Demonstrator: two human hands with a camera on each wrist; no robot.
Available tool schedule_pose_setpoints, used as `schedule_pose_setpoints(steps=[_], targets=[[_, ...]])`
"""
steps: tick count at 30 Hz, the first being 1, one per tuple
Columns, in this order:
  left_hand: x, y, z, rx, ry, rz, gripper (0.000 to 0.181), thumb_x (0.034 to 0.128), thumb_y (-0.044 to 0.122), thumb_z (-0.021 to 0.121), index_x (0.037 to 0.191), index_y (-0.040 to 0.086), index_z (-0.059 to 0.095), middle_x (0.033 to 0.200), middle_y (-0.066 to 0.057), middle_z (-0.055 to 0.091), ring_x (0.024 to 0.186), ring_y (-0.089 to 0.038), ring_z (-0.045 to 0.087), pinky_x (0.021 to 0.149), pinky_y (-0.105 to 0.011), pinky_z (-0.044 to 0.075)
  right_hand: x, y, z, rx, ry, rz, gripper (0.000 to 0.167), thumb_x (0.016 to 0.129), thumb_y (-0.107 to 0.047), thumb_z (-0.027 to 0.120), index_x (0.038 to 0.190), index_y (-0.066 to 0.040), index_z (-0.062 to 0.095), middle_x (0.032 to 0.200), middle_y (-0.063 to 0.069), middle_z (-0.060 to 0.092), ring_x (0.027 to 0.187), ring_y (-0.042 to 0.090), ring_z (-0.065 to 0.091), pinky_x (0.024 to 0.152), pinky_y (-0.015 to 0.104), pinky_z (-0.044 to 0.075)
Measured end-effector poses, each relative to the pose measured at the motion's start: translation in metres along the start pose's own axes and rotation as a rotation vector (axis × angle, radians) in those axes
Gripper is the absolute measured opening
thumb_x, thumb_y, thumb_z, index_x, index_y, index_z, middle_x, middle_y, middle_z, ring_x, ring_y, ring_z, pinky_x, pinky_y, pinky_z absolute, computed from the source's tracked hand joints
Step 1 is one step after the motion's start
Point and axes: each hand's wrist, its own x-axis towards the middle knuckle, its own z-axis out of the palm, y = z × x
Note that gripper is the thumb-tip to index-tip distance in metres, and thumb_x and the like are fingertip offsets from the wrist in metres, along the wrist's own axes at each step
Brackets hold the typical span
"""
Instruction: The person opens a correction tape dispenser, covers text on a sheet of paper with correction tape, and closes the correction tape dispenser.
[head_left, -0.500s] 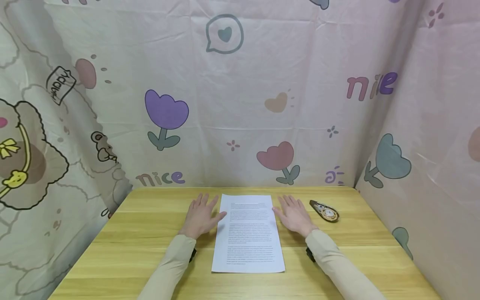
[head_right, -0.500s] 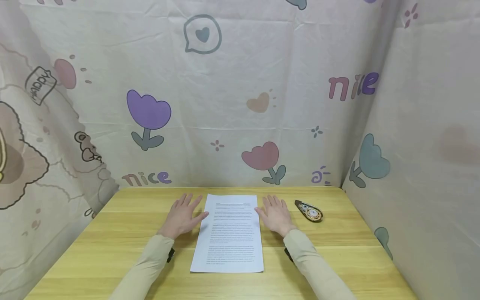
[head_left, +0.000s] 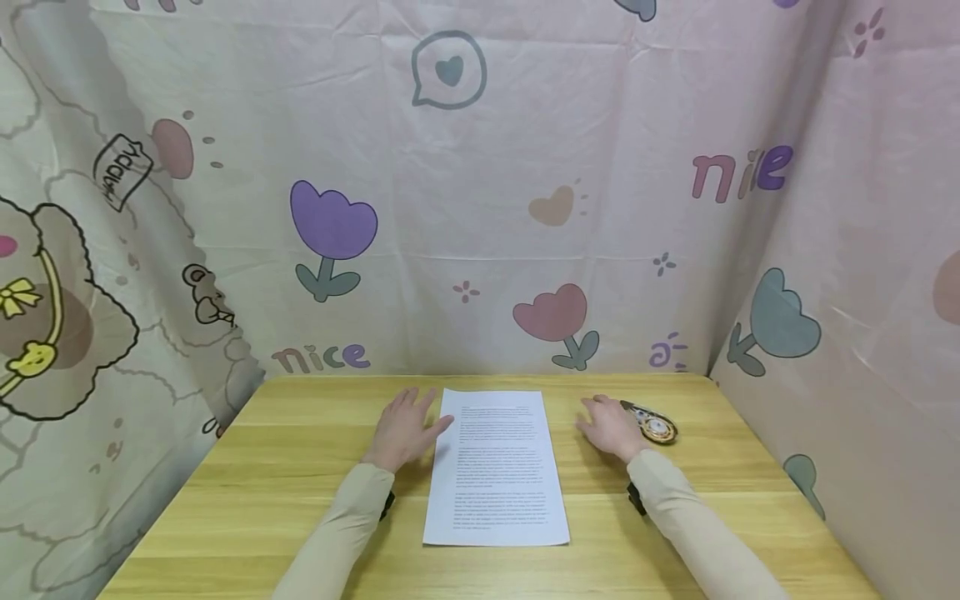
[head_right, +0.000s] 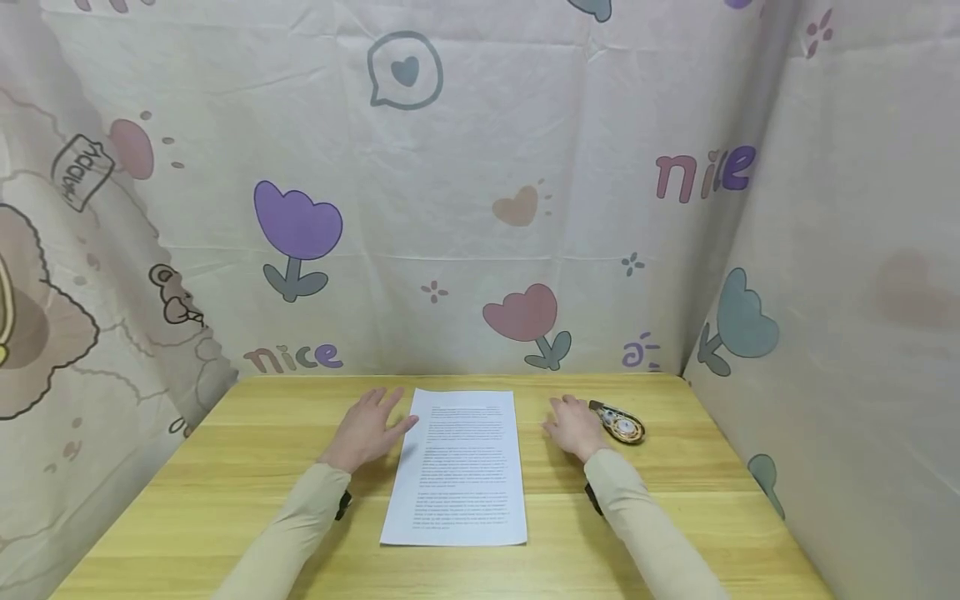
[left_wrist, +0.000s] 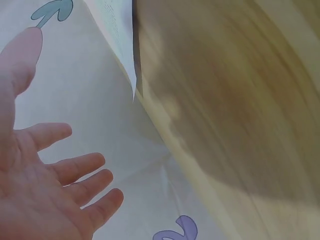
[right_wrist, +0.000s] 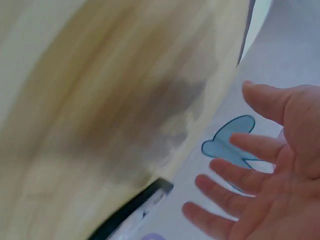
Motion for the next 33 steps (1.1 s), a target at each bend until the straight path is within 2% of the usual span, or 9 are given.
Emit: schedule_pose_setpoints(steps=[6, 12, 18, 22, 27, 33], targets=[[0.0, -0.001, -0.002, -0.01, 0.011, -0.001, 0.072, 0.0951, 0.057, 0.052, 0.146, 0.006, 0.046, 0.144, -0.029, 0.046, 0.136, -0.047, 0.04, 0.112, -0.06, 0.034, -0.002, 0.019, -0.009, -0.074, -0.089, 0.094, 0.062, 0.092, -0.029, 0.066, 0.138, 0.007, 0.046, 0.138, 0.036, 0.044, 0.122, 0.056, 0.045, 0.096, 0.071, 0.041], [-0.002, -0.001, 0.001, -0.015, 0.02, -0.002, 0.069, 0.0964, 0.052, 0.052, 0.147, 0.006, 0.044, 0.144, -0.031, 0.045, 0.136, -0.049, 0.039, 0.112, -0.061, 0.033, -0.003, 0.045, -0.014, -0.056, -0.133, 0.221, 0.066, 0.091, -0.032, 0.065, 0.137, 0.01, 0.043, 0.134, 0.038, 0.045, 0.121, 0.059, 0.042, 0.095, 0.078, 0.032], [-0.001, 0.001, 0.001, -0.004, 0.025, 0.006, 0.067, 0.0969, 0.05, 0.053, 0.147, 0.006, 0.044, 0.143, -0.032, 0.046, 0.135, -0.05, 0.04, 0.11, -0.063, 0.034, -0.003, 0.056, -0.015, -0.038, -0.181, 0.287, 0.062, 0.093, -0.032, 0.061, 0.135, 0.01, 0.043, 0.127, 0.037, 0.049, 0.114, 0.055, 0.048, 0.089, 0.074, 0.041], [-0.001, 0.001, 0.001, 0.006, 0.03, 0.009, 0.067, 0.0966, 0.05, 0.054, 0.147, 0.007, 0.044, 0.143, -0.031, 0.046, 0.134, -0.049, 0.041, 0.109, -0.063, 0.035, -0.005, 0.059, -0.015, -0.02, -0.196, 0.288, 0.058, 0.094, -0.024, 0.057, 0.139, 0.008, 0.041, 0.127, 0.036, 0.049, 0.111, 0.052, 0.049, 0.085, 0.068, 0.046], [-0.002, 0.002, 0.0, -0.001, 0.025, 0.007, 0.067, 0.0961, 0.049, 0.056, 0.147, 0.006, 0.044, 0.142, -0.031, 0.047, 0.134, -0.049, 0.041, 0.109, -0.063, 0.035, -0.005, 0.056, -0.014, 0.01, -0.159, 0.25, 0.055, 0.085, -0.011, 0.056, 0.138, 0.004, 0.047, 0.124, 0.033, 0.053, 0.103, 0.048, 0.054, 0.08, 0.064, 0.049], [-0.002, 0.003, 0.0, -0.031, 0.027, -0.002, 0.067, 0.0964, 0.048, 0.056, 0.147, 0.006, 0.044, 0.142, -0.03, 0.047, 0.135, -0.048, 0.041, 0.111, -0.063, 0.034, 0.001, 0.045, -0.016, 0.031, -0.112, 0.208, 0.049, 0.08, -0.017, 0.064, 0.125, 0.002, 0.058, 0.111, 0.025, 0.063, 0.091, 0.038, 0.06, 0.072, 0.055, 0.051]])
